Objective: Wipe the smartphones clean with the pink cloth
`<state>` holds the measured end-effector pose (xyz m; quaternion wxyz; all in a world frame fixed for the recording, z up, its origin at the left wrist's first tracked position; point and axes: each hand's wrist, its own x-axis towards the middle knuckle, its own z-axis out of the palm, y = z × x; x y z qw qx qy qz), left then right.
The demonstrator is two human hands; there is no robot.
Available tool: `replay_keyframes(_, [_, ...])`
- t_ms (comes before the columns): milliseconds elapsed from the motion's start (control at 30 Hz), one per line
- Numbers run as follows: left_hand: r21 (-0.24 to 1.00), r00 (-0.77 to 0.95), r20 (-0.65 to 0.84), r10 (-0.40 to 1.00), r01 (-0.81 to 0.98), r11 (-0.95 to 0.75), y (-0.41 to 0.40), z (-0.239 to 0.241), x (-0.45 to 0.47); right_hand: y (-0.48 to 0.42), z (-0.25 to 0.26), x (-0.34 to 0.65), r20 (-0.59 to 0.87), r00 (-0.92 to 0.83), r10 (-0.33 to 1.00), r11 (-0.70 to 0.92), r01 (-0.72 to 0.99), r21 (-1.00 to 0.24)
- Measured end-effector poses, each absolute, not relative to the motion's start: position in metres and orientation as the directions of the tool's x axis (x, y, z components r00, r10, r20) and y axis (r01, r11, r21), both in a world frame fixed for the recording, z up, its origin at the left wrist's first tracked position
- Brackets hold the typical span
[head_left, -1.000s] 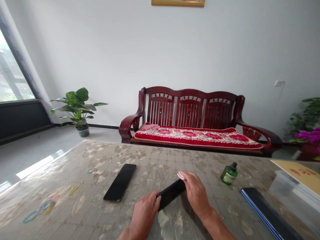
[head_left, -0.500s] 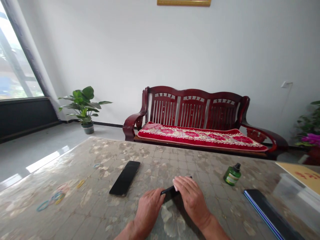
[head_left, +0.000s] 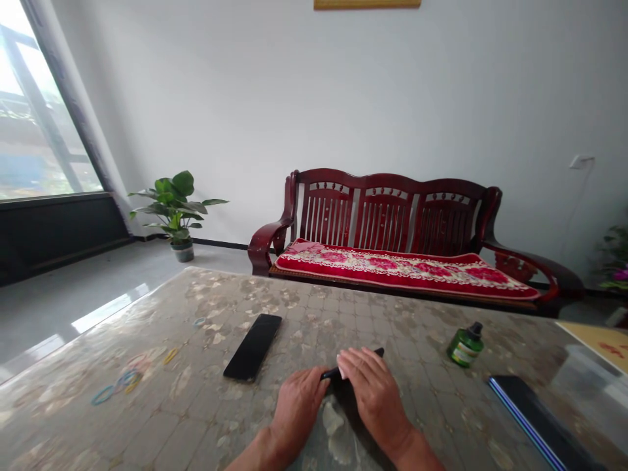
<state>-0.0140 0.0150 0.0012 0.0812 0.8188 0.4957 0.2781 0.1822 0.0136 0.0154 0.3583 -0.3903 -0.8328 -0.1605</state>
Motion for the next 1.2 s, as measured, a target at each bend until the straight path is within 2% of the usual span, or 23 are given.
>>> replay_keyframes(233, [0.400,0.342,0.338,0.877,0.791,-0.463,0.015,0.002,-0.014,0.027,0.013,0.225,0.761,-0.280,0.585,0.506,0.859,-0.073])
replay_keyframes(433, [0.378,0.370,0.394,0.841,0.769,-0.515,0.015,0.000,-0.014,0.010,0.019,0.181,0.732,-0.396,0.554,0.631,0.773,-0.059])
replay_keyframes(567, [0.394,0.372,0.431,0.822,0.742,-0.543,0.015,0.001,-0.017,0.014,0.016,0.193,0.743,-0.324,0.586,0.584,0.804,-0.110])
replay_keyframes(667, [0.400,0.359,0.439,0.823,0.742,-0.537,0.016,0.001,-0.019,0.023,0.007,0.217,0.760,-0.155,0.631,0.504,0.826,-0.251])
replay_keyframes(733, [0.395,0.355,0.439,0.826,0.749,-0.532,0.016,-0.001,-0.019,0.028,0.000,0.226,0.740,0.002,0.673,0.457,0.785,-0.418])
replay_keyframes(833, [0.394,0.361,0.436,0.824,0.747,-0.536,0.016,-0.002,-0.019,0.032,-0.008,0.227,0.611,0.232,0.757,0.382,0.602,-0.701])
replay_keyframes(900, [0.407,0.366,0.435,0.823,0.735,-0.542,0.016,-0.002,-0.019,0.033,-0.010,0.225,0.499,0.324,0.804,0.329,0.457,-0.826])
replay_keyframes(1033, [0.471,0.354,0.406,0.842,0.709,-0.525,0.015,0.001,-0.018,0.035,-0.009,0.226,0.392,0.366,0.844,0.291,0.300,-0.908])
replay_keyframes(1200, [0.582,0.329,0.308,0.893,0.677,-0.451,0.013,0.005,-0.017,0.037,-0.011,0.233,0.325,0.313,0.892,0.243,0.274,-0.931])
